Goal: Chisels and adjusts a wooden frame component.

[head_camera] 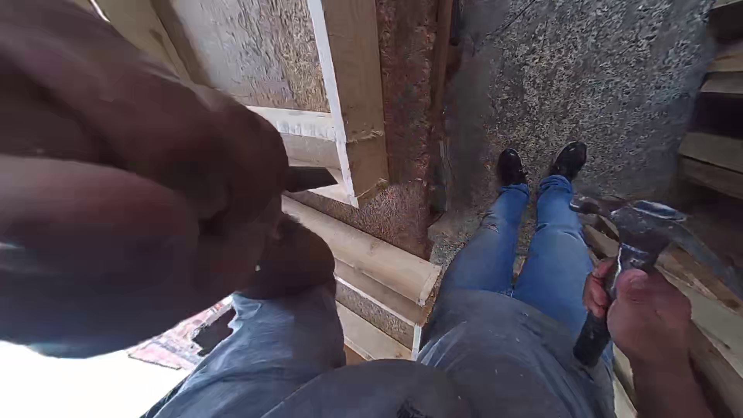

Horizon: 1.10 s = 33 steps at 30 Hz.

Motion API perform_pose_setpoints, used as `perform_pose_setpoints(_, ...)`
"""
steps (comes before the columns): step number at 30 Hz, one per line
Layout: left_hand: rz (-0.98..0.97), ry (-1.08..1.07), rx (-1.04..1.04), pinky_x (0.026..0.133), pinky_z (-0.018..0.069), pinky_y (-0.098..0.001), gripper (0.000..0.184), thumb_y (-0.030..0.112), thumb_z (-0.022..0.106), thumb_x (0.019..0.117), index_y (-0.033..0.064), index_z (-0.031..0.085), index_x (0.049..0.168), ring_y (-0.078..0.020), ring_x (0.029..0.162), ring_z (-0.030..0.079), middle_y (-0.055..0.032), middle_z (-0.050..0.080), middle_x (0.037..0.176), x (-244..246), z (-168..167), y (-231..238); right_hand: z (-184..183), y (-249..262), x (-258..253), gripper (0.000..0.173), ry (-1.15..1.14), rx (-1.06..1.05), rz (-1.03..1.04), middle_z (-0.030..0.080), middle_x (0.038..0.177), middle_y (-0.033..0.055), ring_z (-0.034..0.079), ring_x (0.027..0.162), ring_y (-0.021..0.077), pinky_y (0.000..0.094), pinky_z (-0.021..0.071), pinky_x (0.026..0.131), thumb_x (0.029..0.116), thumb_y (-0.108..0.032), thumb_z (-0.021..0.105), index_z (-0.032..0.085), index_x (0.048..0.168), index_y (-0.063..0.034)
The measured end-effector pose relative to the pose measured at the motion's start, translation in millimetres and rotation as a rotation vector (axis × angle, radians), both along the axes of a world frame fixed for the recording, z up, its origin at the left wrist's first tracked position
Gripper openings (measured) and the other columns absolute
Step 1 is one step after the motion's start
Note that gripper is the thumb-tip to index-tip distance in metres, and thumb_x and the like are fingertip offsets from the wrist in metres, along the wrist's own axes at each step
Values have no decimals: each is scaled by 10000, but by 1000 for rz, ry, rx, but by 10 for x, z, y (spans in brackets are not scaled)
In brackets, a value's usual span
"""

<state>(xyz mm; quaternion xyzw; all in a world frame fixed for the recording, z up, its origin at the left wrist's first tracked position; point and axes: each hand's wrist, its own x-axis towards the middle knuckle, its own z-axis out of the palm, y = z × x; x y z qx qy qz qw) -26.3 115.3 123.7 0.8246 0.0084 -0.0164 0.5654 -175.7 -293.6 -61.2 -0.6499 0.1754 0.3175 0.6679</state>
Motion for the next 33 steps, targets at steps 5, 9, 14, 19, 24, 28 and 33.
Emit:
perform_pose_setpoints(5, -102, 572, 949, 922, 566, -495, 486, 384, 758, 912, 140, 644, 1317, -220, 1082, 684, -55, 645, 1363, -513, 119, 688, 85, -74, 92, 438, 9, 33, -17, 538, 641, -125, 515, 466, 40, 230, 484, 413, 1042, -607, 446, 585, 1018, -192)
perform_pose_setpoints(9, -71, 787, 1141, 1032, 467, -672, 550, 307, 814, 879, 101, 640, 1359, -400, 1256, 627, -137, 574, 1491, -1018, -410, 969, 161, -24, 161, 410, 82, 173, -142, 524, 615, -106, 507, 435, 56, 238, 499, 401, 1092, -515, 372, 579, 999, -173)
perform_pose_setpoints(14, 29, 570, 1228, 916, 511, -687, 420, 330, 720, 941, 47, 683, 1250, -447, 1074, 704, -214, 729, 1181, -1126, -567, 693, 430, 138, 474, 583, 331, 457, -412, 454, 540, -44, 483, 378, 113, 306, 524, 383, 1093, -545, 156, 533, 965, -119)
perform_pose_setpoints(19, -43, 441, 1134, 705, 552, -630, 489, 504, 703, 924, 55, 718, 1115, -393, 824, 739, -188, 753, 924, -856, -543, -586, 643, -31, 822, 697, 201, 563, -611, 461, 545, -43, 512, 410, 116, 313, 544, 431, 1038, -669, 109, 566, 939, -152)
perform_pose_setpoints(24, 15, 782, 1194, 797, 488, -745, 523, 455, 714, 935, 23, 638, 1221, -521, 959, 691, -285, 712, 1020, -972, -373, -353, 718, -229, 1126, 748, 50, 564, -718, 440, 519, -23, 503, 390, 129, 323, 533, 412, 1026, -681, 49, 549, 924, -133)
perform_pose_setpoints(28, 104, 597, 1200, 815, 517, -699, 434, 375, 710, 948, 25, 670, 1202, -475, 965, 717, -253, 734, 1064, -1283, -547, -56, 554, 401, 1020, 591, 160, 446, -437, 426, 517, -35, 476, 387, 107, 296, 520, 414, 1100, -530, 128, 502, 910, -115)
perform_pose_setpoints(33, 69, 627, 1234, 812, 512, -709, 455, 381, 714, 940, 3, 662, 1188, -498, 958, 710, -272, 727, 1043, -1282, -543, 66, 621, 149, 1267, 525, 239, 434, -54, 452, 564, -35, 475, 404, 84, 249, 506, 415, 1111, -493, 225, 533, 927, -109)
